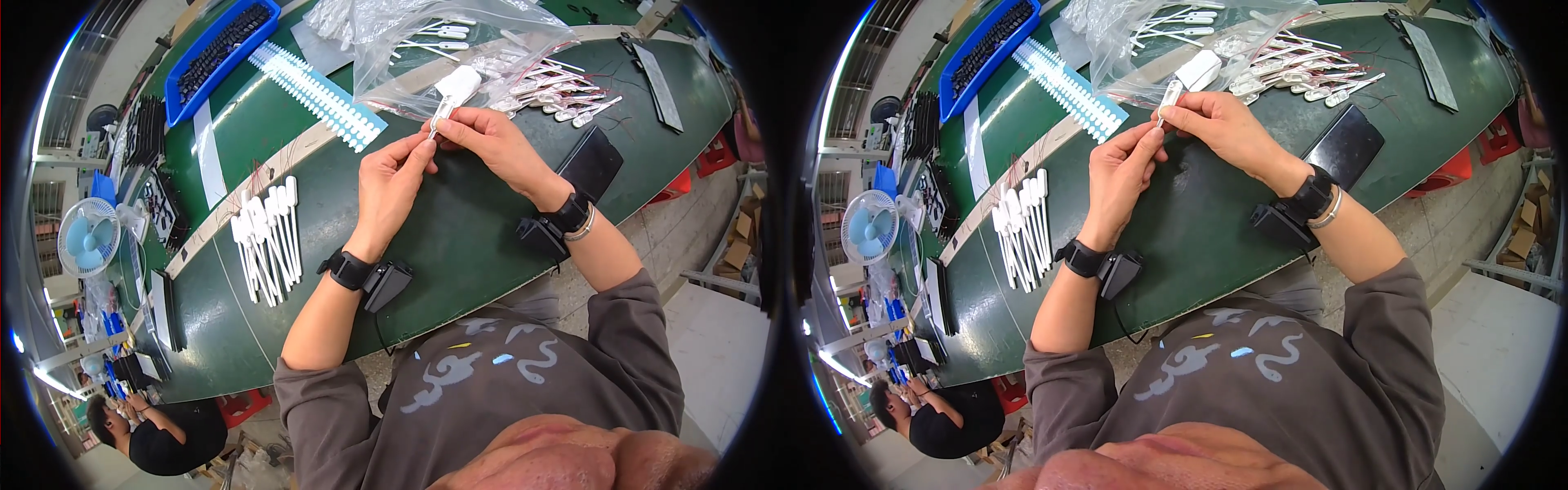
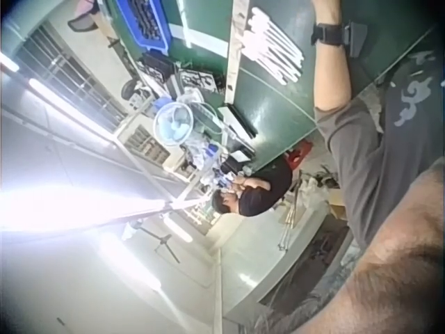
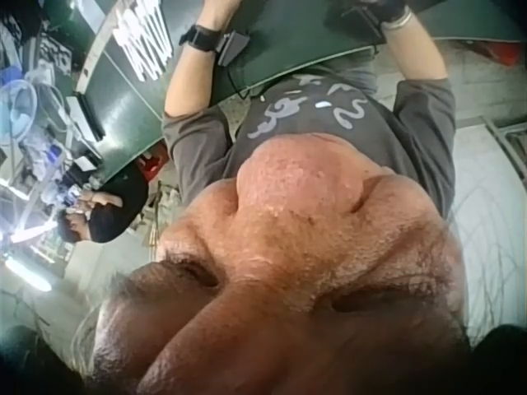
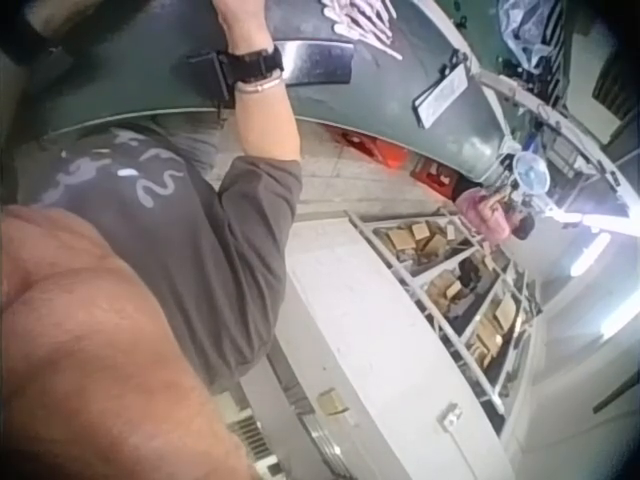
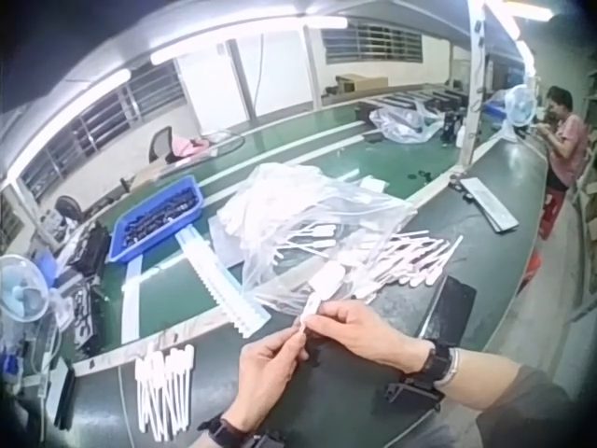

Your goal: The person picks up a white plastic component and a wire from the table, inserts the wire into the component, and then presses a second plastic piece onto it. They repeat this process with another set of components before placing the assembled units onto the table.

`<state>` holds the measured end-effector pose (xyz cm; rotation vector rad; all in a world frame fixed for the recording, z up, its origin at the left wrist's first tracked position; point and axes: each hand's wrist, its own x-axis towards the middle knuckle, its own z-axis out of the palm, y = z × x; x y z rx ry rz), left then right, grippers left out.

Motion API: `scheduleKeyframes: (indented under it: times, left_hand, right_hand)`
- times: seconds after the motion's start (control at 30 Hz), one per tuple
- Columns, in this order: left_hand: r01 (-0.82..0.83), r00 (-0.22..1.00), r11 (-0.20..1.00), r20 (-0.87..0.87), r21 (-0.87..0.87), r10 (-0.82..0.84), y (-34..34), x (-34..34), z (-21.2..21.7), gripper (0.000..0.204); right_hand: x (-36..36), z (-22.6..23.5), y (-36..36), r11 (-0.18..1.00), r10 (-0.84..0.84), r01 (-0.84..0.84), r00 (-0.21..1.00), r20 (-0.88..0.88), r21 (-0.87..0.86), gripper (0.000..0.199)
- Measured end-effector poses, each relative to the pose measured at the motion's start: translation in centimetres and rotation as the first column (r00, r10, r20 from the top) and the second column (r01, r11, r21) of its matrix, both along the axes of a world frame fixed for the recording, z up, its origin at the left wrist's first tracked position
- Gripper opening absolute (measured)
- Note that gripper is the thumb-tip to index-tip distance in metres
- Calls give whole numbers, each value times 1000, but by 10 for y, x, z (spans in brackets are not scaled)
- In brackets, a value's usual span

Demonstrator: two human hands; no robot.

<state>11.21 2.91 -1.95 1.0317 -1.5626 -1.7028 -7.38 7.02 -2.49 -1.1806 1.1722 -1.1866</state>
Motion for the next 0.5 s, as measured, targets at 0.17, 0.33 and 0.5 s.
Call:
scheduleKeyframes:
  times: [0.17,0.33,0.5]
  left_hand:
    - [-19,1000,999,-15,37,20,-2,2,2,27]
    - [22,999,998,-37,64,-19,-2,3,6,26]
    - [41,999,999,2,2,-41,0,2,5,27]
  right_hand:
    - [-1,6,1,997,-57,46,984,170,68,37]
    - [-4,7,0,990,-127,122,989,71,74,39]
    - [-7,3,-1,990,-140,141,989,-43,13,39]
